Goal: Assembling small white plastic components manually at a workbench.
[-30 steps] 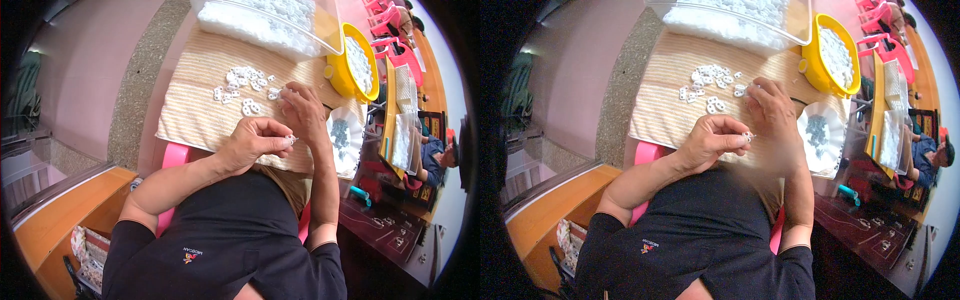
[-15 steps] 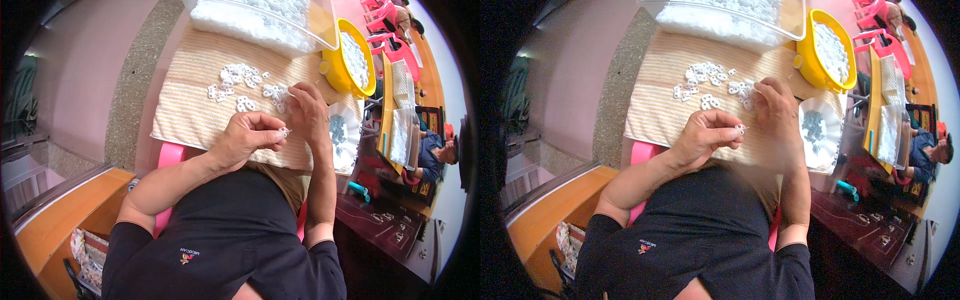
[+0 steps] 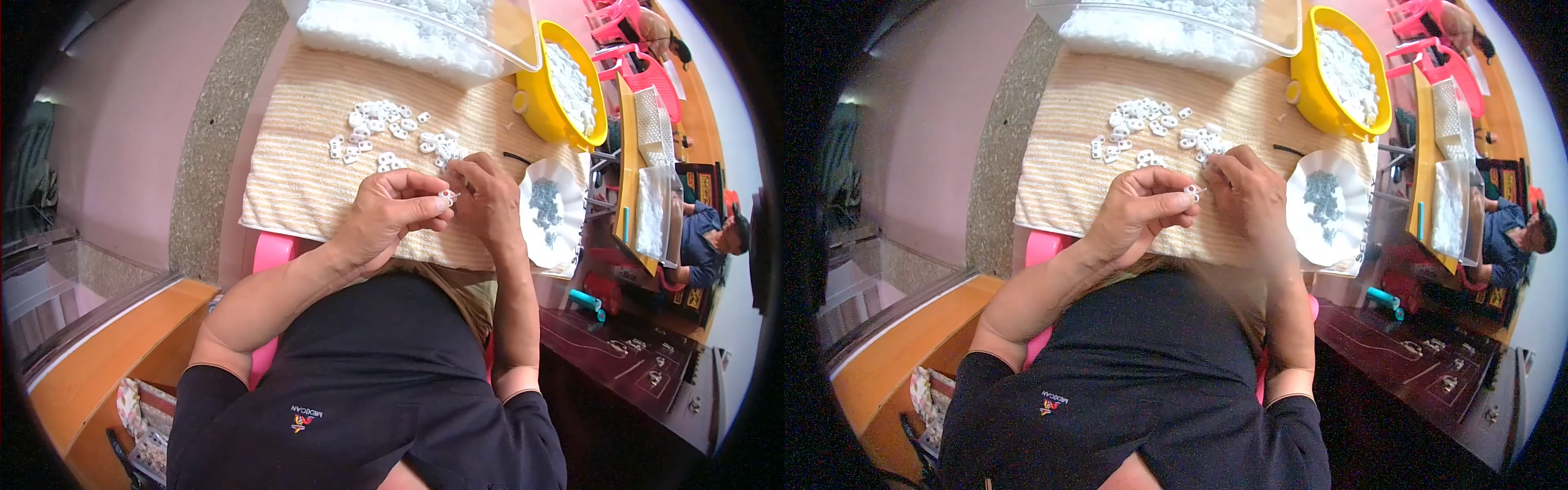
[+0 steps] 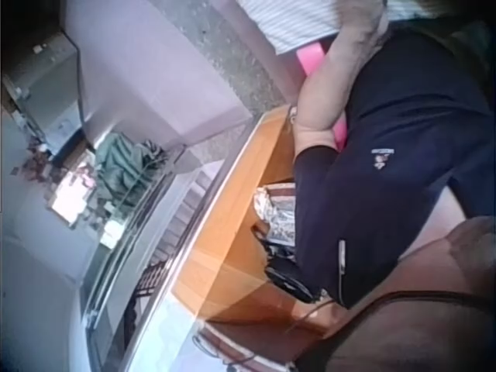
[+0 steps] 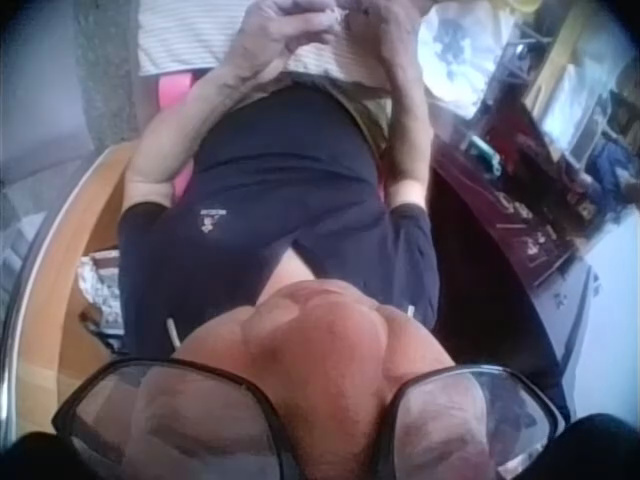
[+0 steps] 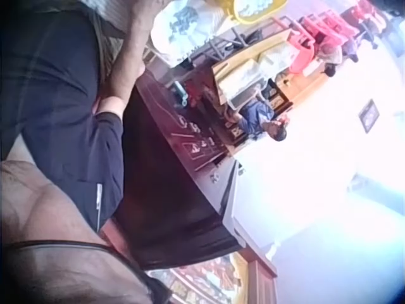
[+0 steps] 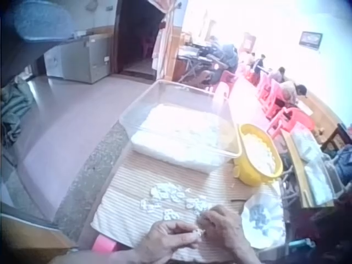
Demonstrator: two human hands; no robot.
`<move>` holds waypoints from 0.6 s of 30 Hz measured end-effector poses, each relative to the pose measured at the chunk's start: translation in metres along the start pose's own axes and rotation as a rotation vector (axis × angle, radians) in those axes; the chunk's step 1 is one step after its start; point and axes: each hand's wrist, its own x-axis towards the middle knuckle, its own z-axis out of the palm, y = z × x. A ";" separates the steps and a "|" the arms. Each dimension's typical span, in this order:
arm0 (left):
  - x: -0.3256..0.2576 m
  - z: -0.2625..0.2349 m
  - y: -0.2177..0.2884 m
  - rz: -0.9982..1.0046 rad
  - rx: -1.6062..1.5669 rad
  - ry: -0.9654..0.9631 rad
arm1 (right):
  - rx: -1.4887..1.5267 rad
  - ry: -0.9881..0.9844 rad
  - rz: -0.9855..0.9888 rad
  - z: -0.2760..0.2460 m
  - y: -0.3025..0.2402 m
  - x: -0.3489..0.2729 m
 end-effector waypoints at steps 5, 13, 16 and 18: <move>-0.001 0.000 0.002 0.014 0.013 0.020 | -0.017 -0.001 -0.049 0.000 -0.001 0.000; 0.000 0.000 0.002 0.017 0.021 0.031 | -0.083 -0.037 -0.065 -0.001 -0.003 0.000; 0.001 -0.001 0.002 0.018 0.015 0.027 | -0.143 -0.102 -0.051 -0.002 -0.004 0.003; 0.001 -0.001 0.003 0.015 0.009 0.031 | -0.089 -0.135 -0.042 -0.003 -0.002 0.003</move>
